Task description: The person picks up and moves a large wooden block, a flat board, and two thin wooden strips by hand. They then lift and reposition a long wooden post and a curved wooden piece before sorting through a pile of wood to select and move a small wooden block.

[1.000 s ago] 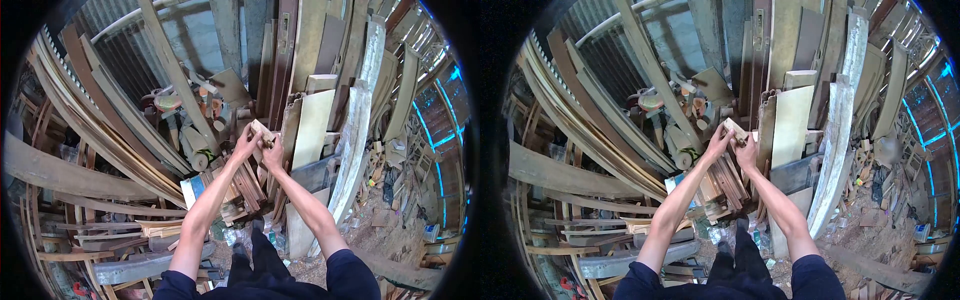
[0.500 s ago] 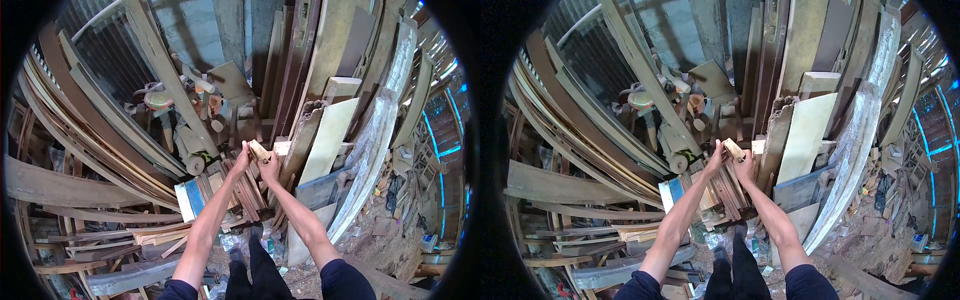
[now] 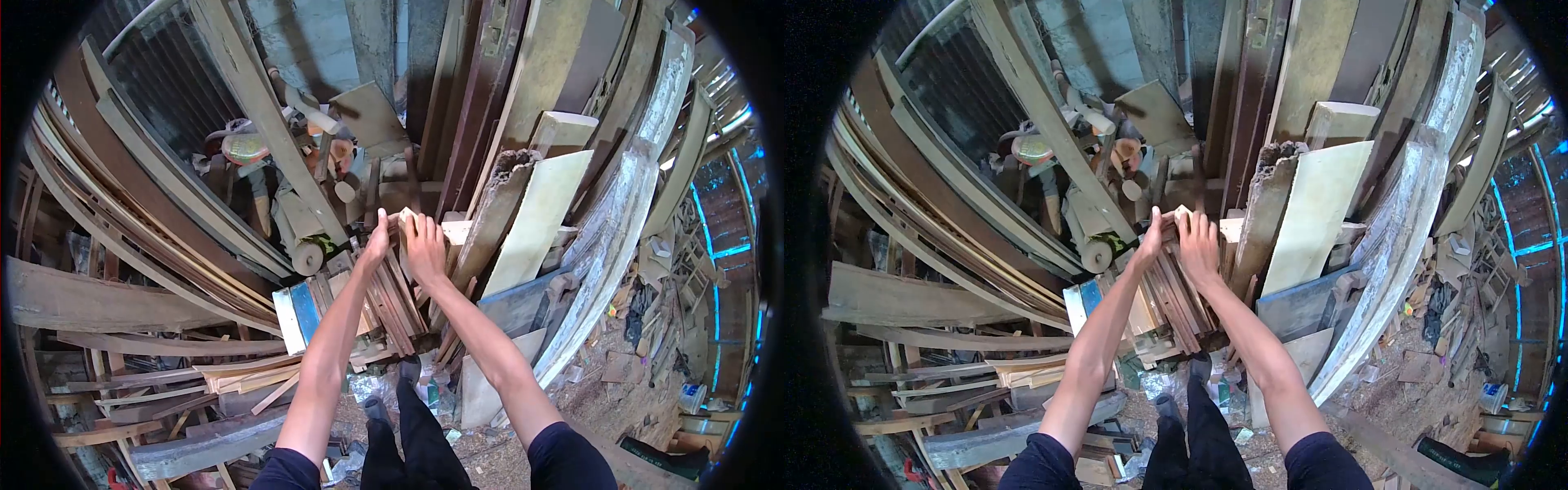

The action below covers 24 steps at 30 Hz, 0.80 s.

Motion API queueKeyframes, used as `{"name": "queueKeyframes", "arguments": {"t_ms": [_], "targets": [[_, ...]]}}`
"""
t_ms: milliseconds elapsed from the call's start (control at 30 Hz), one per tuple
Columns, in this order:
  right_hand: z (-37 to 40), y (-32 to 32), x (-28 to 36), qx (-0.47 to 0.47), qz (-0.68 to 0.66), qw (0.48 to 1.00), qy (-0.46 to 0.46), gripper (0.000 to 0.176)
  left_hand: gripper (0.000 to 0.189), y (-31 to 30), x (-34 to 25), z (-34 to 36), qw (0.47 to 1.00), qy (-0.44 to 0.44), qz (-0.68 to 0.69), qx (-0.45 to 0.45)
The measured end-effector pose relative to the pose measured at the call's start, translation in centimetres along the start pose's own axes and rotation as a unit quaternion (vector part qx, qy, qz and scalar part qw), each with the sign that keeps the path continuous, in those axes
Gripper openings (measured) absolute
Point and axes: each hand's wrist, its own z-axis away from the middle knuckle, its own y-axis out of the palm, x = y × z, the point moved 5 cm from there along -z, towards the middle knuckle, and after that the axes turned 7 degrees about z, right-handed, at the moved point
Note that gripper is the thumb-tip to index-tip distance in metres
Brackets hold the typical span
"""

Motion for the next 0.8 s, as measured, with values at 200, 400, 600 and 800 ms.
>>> {"name": "queueKeyframes", "arguments": {"t_ms": [200,400,600,800], "targets": [[-3.2,3.3,-2.1,0.12,0.271,0.955,0.006,0.046,0.078,1.9,0.0,-1.4,0.997,0.015,-0.073,0.018],[-3.2,4.1,-2.6,0.113,0.185,0.976,0.031,0.046,0.088,3.4,0.5,-0.2,0.999,-0.025,-0.021,0.017],[2.1,-1.6,-1.7,0.026,-0.067,0.997,0.029,0.047,0.089,1.6,1.0,5.9,1.0,-0.021,-0.011,-0.014],[13.1,-7.5,-0.6,-0.019,-0.263,0.957,0.121,0.033,0.09,-0.4,8.3,18.3,0.994,-0.07,0.062,-0.056]]}}
